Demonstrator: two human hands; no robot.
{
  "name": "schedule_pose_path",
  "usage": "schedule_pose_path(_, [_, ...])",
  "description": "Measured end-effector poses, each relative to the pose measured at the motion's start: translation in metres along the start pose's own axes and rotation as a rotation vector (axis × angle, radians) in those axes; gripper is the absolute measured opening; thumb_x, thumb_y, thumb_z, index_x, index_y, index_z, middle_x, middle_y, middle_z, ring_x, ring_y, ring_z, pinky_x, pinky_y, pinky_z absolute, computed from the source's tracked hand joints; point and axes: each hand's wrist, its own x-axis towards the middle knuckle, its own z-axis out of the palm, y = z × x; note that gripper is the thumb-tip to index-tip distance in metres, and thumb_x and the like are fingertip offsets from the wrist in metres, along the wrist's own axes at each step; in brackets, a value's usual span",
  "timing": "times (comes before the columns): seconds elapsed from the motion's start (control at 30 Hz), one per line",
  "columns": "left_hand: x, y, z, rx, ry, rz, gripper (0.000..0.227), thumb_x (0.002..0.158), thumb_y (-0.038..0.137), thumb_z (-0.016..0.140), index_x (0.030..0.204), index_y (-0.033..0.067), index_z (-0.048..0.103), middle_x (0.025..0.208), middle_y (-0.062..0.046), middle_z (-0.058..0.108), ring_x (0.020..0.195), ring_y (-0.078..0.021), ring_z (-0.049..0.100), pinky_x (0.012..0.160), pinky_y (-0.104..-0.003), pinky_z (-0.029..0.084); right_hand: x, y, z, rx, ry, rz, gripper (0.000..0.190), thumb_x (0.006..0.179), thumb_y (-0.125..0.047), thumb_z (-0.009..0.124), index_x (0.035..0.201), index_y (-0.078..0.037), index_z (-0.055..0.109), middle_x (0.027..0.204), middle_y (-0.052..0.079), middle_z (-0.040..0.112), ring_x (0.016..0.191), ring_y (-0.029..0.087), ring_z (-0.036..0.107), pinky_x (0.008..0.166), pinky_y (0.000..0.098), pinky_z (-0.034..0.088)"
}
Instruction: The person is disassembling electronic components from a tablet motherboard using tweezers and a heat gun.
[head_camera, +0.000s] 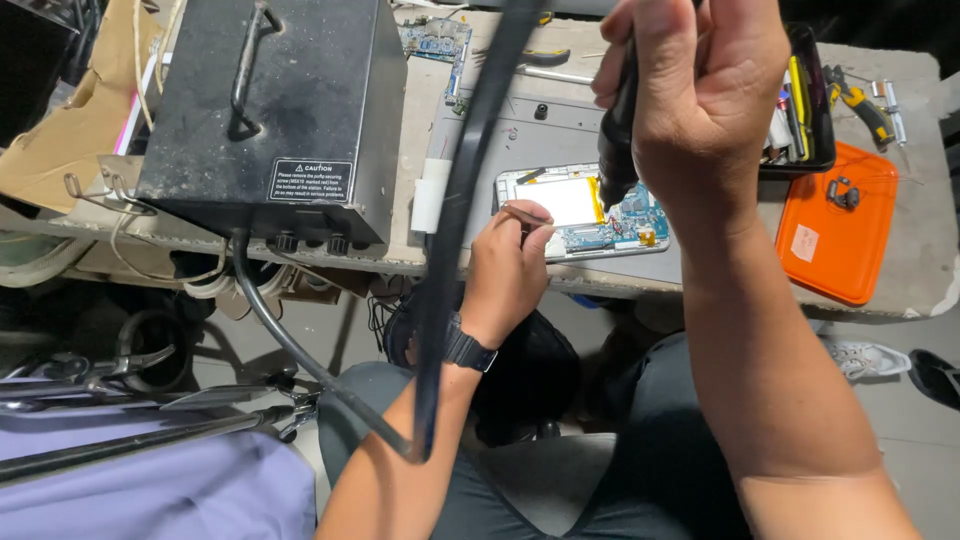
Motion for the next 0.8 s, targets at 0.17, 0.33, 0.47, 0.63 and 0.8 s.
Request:
schedule_pose_path(0.17, [0.002, 0.006, -0.001, -0.019, -0.019, -0.045, 0.013, 0.102, 0.008, 0.065, 0.096, -0.0021, 0.070, 0.111, -0.009, 0.073, 0.103, -0.0286, 0.073, 0.095, -0.043, 0.059, 0.015, -0.028, -0.008, -0.254, -0.134, -0.163, 0.022, 0.128, 0.001, 0.059, 0.108, 0.008, 0.061, 0.087, 0.016, 0.068, 0.078, 0.023, 0.068, 0.073, 0.0363, 0.050])
schedule_pose_path(0.33, [0.000, 0.002, 0.003, 0.004, -0.002, -0.069, 0.019, 0.101, 0.011, 0.064, 0.089, -0.0030, 0.069, 0.113, -0.008, 0.075, 0.103, -0.0300, 0.074, 0.096, -0.044, 0.058, 0.026, -0.052, 0.003, -0.541, -0.177, -0.320, 0.037, 0.122, 0.006, 0.087, 0.095, 0.004, 0.062, 0.081, 0.012, 0.046, 0.075, 0.029, 0.038, 0.072, 0.0476, 0.034])
schedule_pose_path(0.47, [-0.003, -0.017, 0.017, 0.109, 0.012, -0.001, 0.021, 0.098, 0.010, 0.058, 0.085, -0.0045, 0.066, 0.095, -0.023, 0.071, 0.093, -0.0448, 0.068, 0.087, -0.055, 0.049, 0.041, -0.080, 0.051, -0.309, -0.458, -0.522, 0.034, 0.118, -0.004, 0.079, 0.150, 0.000, 0.067, 0.136, 0.027, 0.069, 0.117, 0.044, 0.068, 0.102, 0.0507, 0.055])
schedule_pose_path(0.63, [0.010, -0.035, -0.006, 0.247, 0.094, -0.083, 0.025, 0.094, 0.015, 0.055, 0.077, 0.0001, 0.066, 0.083, -0.027, 0.069, 0.085, -0.0520, 0.064, 0.079, -0.062, 0.044, 0.031, -0.083, 0.142, -0.353, -0.541, -0.838, 0.025, 0.113, 0.005, 0.058, 0.130, -0.009, 0.068, 0.109, 0.014, 0.061, 0.090, 0.031, 0.057, 0.078, 0.0486, 0.048])
schedule_pose_path(0.8, [0.024, -0.054, -0.030, 0.251, 0.211, -0.118, 0.018, 0.095, 0.019, 0.059, 0.085, 0.0064, 0.066, 0.088, -0.020, 0.069, 0.090, -0.0458, 0.065, 0.085, -0.058, 0.046, 0.003, -0.076, 0.224, -0.326, -0.801, -1.069, 0.028, 0.102, -0.010, 0.063, 0.126, -0.017, 0.075, 0.117, 0.015, 0.065, 0.112, 0.037, 0.060, 0.116, 0.0608, 0.045])
